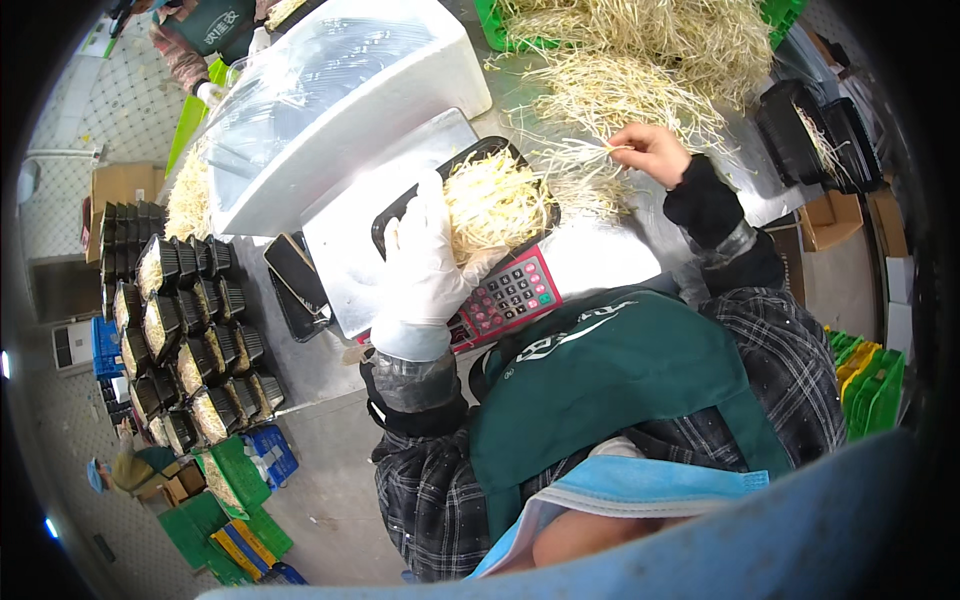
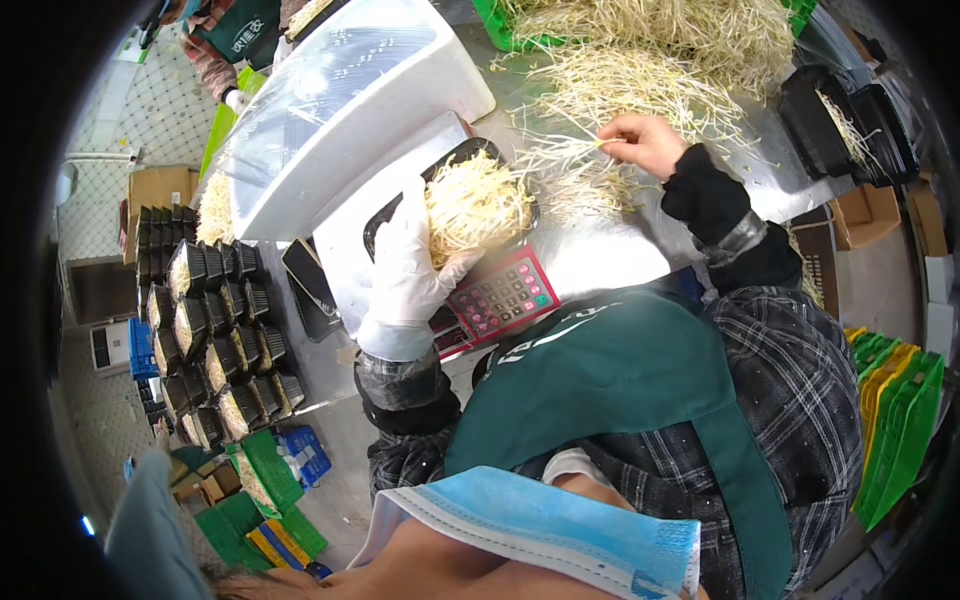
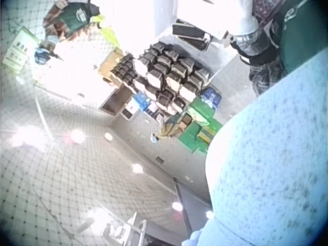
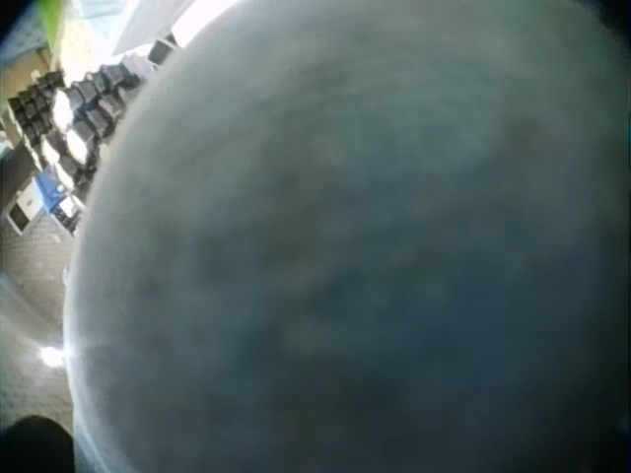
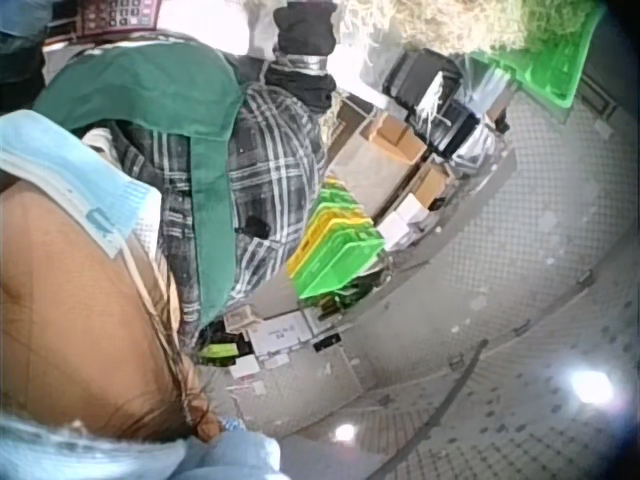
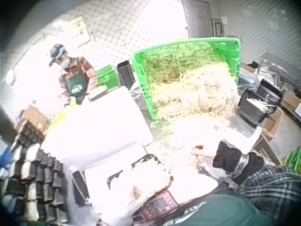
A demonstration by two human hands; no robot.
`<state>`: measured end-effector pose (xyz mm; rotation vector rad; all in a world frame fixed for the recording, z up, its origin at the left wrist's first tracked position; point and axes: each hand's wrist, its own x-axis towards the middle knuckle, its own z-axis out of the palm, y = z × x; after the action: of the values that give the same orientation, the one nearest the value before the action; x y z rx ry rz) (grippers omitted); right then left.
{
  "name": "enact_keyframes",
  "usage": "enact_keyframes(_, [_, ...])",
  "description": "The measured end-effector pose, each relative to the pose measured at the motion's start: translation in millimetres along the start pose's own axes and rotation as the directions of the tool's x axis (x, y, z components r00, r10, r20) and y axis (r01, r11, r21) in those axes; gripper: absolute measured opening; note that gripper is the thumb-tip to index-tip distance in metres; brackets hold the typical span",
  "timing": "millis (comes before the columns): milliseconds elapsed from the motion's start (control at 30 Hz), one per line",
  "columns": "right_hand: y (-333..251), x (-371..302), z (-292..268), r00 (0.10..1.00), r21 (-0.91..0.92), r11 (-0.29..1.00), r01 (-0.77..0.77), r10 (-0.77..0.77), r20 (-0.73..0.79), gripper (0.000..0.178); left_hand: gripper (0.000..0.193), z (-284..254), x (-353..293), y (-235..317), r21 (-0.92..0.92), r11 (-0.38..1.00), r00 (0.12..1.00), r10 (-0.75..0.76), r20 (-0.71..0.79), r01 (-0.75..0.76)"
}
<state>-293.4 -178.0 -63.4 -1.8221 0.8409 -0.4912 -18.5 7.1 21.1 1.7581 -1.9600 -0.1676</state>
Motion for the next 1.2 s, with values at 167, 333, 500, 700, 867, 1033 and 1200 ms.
enact_keyframes(167, [1.8,-5.7,17.9,0.985,-0.756,0.654,0.005,0.128,0.118,0.048,0.098,-18.4,-5.0,9.1,0.113,0.993,0.999,0.018,-0.035,-0.014])
enact_keyframes(333, [-46.6,-11.9,45.3,0.919,-0.215,0.902,0.374,-0.391,-0.041,0.091,0.100,-4.9,-43.7,-16.9,-0.358,0.934,0.980,-0.083,-0.179,0.013])
enact_keyframes(500, [-102.3,33.5,102.9,0.783,-0.386,0.688,0.615,-0.591,0.194,0.085,0.098,-6.1,-6.8,-0.3,0.148,0.989,0.999,-0.024,-0.022,0.027])
enact_keyframes(700, [-128.5,35.7,132.2,0.891,-0.554,0.699,0.452,-0.326,0.315,0.063,0.090,5.7,-3.2,-16.2,0.078,0.996,0.996,-0.047,0.069,0.041])
enact_keyframes(867, [-130.3,36.5,118.3,0.820,-0.577,0.588,0.567,-0.471,0.325,0.069,0.091,-0.5,-3.4,-22.9,0.041,0.999,0.999,0.015,0.033,-0.016])
enact_keyframes(1033, [-158.6,77.0,83.9,0.758,-0.582,0.499,0.642,-0.526,0.386,0.073,0.092,-15.7,-6.3,-7.0,0.079,0.991,0.992,-0.111,0.064,0.106])
enact_keyframes(1200, [-150.8,235.7,84.6,0.888,-0.656,0.648,0.387,-0.454,0.075,0.051,0.095,-6.8,-2.1,-9.1,0.068,0.996,0.998,-0.064,0.025,0.062])
